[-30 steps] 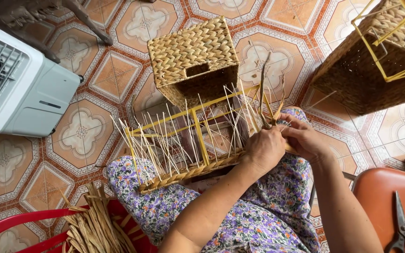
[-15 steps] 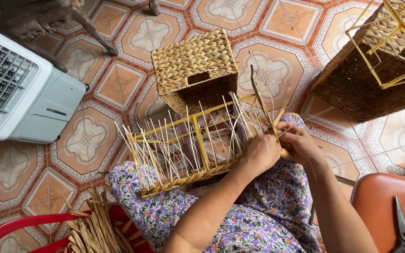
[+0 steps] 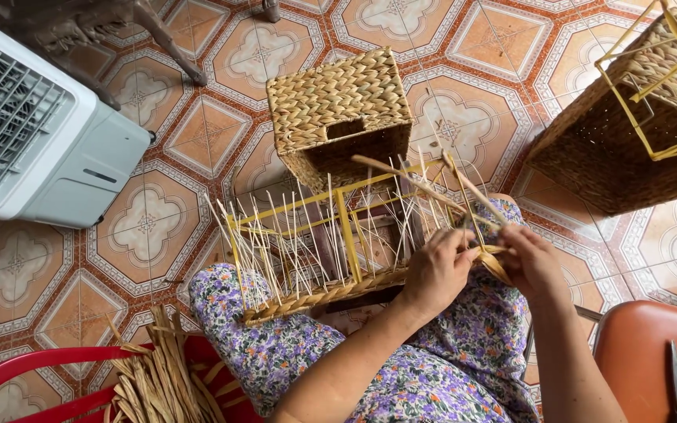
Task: The person weaves a basket by hand, threading and tucking dried plant fibers through a wooden frame and around vertical supports. They pick up additional fibers from a pile on a red chair, incorporating them into the structure while rotating the frame.
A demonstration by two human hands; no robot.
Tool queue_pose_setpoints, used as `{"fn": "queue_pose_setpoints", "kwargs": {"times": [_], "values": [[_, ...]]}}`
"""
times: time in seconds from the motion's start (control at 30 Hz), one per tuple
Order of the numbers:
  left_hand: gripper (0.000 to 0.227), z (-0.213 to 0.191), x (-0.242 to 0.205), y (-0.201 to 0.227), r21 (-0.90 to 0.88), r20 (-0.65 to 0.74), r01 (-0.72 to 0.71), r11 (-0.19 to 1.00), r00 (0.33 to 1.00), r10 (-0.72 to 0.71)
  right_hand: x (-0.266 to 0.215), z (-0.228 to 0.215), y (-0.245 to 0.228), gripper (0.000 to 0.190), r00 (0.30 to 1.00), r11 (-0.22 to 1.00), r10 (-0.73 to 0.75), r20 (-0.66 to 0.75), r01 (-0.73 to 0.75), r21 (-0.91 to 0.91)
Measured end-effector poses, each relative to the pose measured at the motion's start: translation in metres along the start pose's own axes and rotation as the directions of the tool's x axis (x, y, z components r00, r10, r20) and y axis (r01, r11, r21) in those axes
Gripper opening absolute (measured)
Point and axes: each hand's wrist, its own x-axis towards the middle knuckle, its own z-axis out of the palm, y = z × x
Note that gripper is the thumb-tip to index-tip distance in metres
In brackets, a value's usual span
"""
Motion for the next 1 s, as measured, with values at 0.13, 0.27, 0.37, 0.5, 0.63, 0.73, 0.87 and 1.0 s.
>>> {"fn": "queue_pose_setpoints", "kwargs": {"times": [0.13, 0.27, 0.37, 0.5, 0.63, 0.73, 0.87, 1.0], "values": [[0.024, -0.007, -0.016, 0.003, -0.176, -0.121, 0.095, 0.980, 0.986, -0.118, -0.015, 0.037, -0.016, 0.012, 0.980, 0.957, 0.055, -0.190, 0.003, 0.289], [0.018, 0.001, -0.024, 0.005, 0.145, -0.139, -0.232, 0.962, 0.958, 0.252, -0.018, 0.029, -0.018, 0.013, 0.995, 0.985, 0.042, 0.090, -0.056, 0.163], [0.026, 0.005, -0.017, 0.007, 0.335, -0.118, -0.303, 0.892, 0.926, 0.359, -0.015, 0.030, -0.023, 0.013, 0.994, 0.994, 0.107, -0.010, -0.107, 0.004], [0.020, 0.008, -0.018, 0.002, 0.318, 0.021, -0.214, 0.924, 0.975, 0.219, -0.022, 0.029, -0.026, 0.014, 0.981, 0.944, 0.049, -0.188, 0.017, 0.330], [0.024, 0.010, -0.018, -0.004, 0.343, -0.078, -0.275, 0.898, 0.945, 0.319, -0.040, -0.011, -0.012, 0.016, 0.995, 0.864, -0.015, -0.100, 0.063, 0.499], [0.023, 0.015, -0.016, -0.005, 0.298, -0.151, -0.310, 0.903, 0.919, 0.365, -0.053, -0.015, -0.021, 0.006, 0.990, 0.984, 0.138, 0.015, -0.136, -0.116], [0.019, 0.013, -0.013, 0.002, 0.293, 0.102, -0.177, 0.939, 0.983, 0.154, -0.056, -0.026, -0.027, 0.009, 0.991, 0.979, 0.072, -0.116, -0.093, -0.182], [0.013, 0.007, -0.009, -0.002, 0.280, 0.119, -0.173, 0.944, 0.982, 0.144, -0.042, -0.043, -0.035, 0.012, 0.912, 0.840, -0.038, -0.409, 0.251, 0.481]]}}
